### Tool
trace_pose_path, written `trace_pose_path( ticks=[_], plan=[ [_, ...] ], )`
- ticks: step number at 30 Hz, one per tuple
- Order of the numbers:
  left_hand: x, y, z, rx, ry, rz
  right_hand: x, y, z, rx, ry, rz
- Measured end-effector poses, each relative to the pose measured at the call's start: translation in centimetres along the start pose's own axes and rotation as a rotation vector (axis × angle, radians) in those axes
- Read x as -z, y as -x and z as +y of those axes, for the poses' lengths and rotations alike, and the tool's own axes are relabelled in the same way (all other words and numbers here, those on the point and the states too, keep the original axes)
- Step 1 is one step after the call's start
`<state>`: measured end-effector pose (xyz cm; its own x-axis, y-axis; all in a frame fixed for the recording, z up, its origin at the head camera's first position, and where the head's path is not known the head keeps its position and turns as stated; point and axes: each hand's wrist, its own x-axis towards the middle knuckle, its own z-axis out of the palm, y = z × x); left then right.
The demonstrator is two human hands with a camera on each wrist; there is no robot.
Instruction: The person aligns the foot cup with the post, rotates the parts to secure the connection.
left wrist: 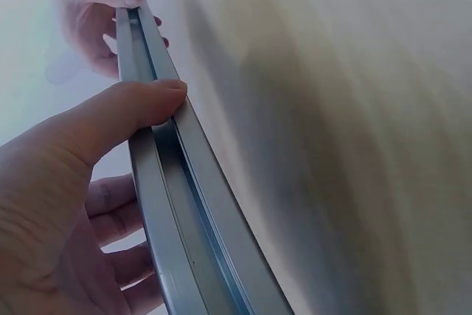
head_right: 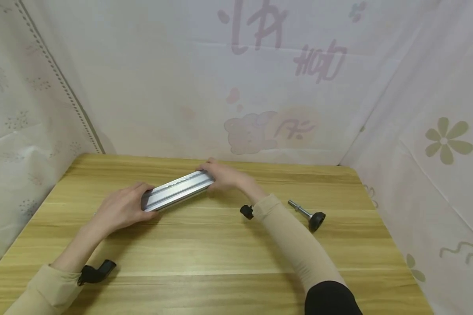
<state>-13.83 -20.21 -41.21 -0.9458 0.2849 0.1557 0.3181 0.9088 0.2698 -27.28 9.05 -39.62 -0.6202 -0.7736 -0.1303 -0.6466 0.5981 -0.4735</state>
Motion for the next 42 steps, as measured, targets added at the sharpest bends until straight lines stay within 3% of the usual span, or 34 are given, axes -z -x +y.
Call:
trace_pose_path(
  ticks=[7,13,21,26,32,37,42],
  plan=[
    [1.6,-0.4,1.2,-0.005,-0.01,0.054,3.1,1.4,-0.6,0.017,-0.06,0.045],
    [2.0,-0.5,2.5,-0.029,0.015,0.125,5.2,3.0,-0.7,0.056,-0.115,0.088],
    [2.2,-0.5,4.7,-0.017,0.055,0.26,7.7,5.3,-1.3,0.081,-0.264,0.167],
    [2.5,-0.5,6.1,-0.049,0.086,0.369,9.1,7.2,-2.6,0.092,-0.338,0.221],
    [2.9,-1.0,7.9,-0.034,0.129,0.426,10.8,9.0,-4.1,0.163,-0.42,0.32],
    [2.6,-1.5,9.6,-0.048,0.148,0.488,11.8,10.1,-5.0,0.213,-0.476,0.371],
    [1.7,-1.7,11.1,-0.052,0.179,0.551,12.2,11.3,-5.5,0.2,-0.528,0.4]
  ],
)
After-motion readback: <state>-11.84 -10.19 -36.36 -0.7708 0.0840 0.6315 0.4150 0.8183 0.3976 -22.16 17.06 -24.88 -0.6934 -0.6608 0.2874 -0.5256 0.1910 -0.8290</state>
